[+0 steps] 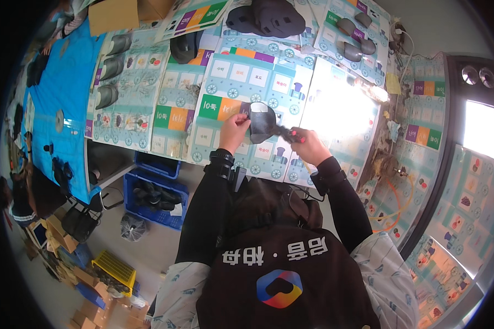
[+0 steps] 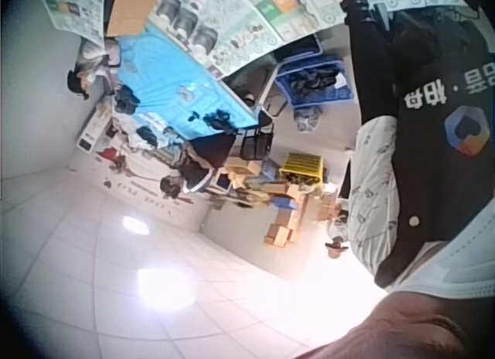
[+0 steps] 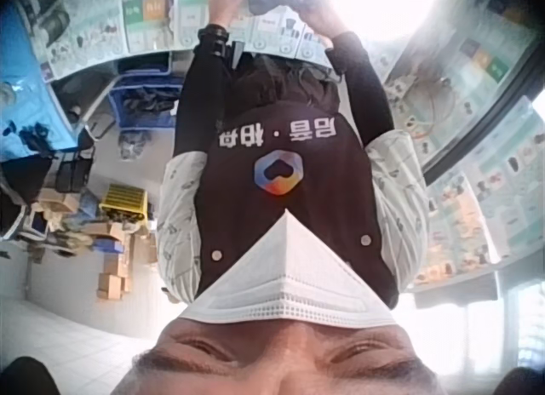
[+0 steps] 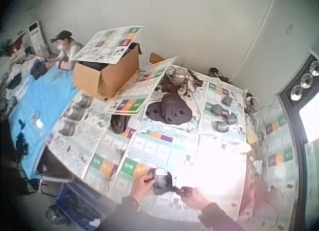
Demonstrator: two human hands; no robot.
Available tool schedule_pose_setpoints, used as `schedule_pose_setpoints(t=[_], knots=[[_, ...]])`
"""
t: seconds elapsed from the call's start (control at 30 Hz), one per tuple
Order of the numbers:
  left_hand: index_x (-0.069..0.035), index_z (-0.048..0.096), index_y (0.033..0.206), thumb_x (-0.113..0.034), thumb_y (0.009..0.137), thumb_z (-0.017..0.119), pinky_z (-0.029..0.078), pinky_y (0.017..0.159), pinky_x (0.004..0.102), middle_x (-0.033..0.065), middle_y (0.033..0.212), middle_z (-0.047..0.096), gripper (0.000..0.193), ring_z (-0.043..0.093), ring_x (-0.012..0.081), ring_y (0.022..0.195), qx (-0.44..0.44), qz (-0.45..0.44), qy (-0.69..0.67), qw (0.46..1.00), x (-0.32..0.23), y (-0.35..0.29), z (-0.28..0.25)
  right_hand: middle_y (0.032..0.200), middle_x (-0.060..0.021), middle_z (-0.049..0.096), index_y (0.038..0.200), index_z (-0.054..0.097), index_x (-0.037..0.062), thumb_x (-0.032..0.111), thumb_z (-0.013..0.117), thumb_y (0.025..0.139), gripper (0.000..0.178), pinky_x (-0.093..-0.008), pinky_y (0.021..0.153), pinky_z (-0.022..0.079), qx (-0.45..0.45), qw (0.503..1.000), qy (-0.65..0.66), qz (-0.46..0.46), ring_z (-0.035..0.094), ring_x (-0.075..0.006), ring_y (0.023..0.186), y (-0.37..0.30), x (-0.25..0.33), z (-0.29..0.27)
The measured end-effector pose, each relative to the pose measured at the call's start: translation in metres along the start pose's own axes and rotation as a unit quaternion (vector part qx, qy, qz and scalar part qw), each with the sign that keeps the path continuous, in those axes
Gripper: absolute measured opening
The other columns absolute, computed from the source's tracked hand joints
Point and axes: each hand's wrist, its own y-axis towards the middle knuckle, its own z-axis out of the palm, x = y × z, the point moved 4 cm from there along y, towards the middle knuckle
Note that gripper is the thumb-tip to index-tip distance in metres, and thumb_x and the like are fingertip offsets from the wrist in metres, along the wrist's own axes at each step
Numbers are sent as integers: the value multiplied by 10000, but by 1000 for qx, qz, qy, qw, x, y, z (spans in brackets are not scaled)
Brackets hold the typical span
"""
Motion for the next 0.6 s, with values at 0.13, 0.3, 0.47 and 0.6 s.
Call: schedule_pose_setpoints(t=[0.13,0.3,0.47,0.6], knots=[[10,725,1126,-205,909,746,559,845,324,113,1022,769,306,732,201,926,-1,-17,16,1000,8,5,-4,785,-284,649,1001,695,11,94,596,783,253,-506,723,507,17,998,-59,-17,640,-478,796,-2,6,4],[29,716,1142,-159,919,731,552,846,300,98,1025,762,292,719,164,917,5,-23,45,999,6,9,-3,777,-282,647,987,692,8,100,590,784,245,-510,725,506,13,999,-26,-36,638,-479,802,-2,6,7],[34,709,1149,-139,940,708,552,817,294,89,1005,750,271,707,153,887,12,-24,21,999,13,13,-2,814,-285,665,1028,713,3,122,599,783,295,-498,767,524,-13,1000,-8,7,650,-476,823,-3,12,5],[30,702,1163,-140,952,698,554,802,293,87,1014,746,271,706,149,883,13,-34,19,999,22,16,-4,843,-293,672,1054,723,8,117,586,792,315,-508,790,527,30,999,-25,-15,655,-477,840,-2,3,14]])
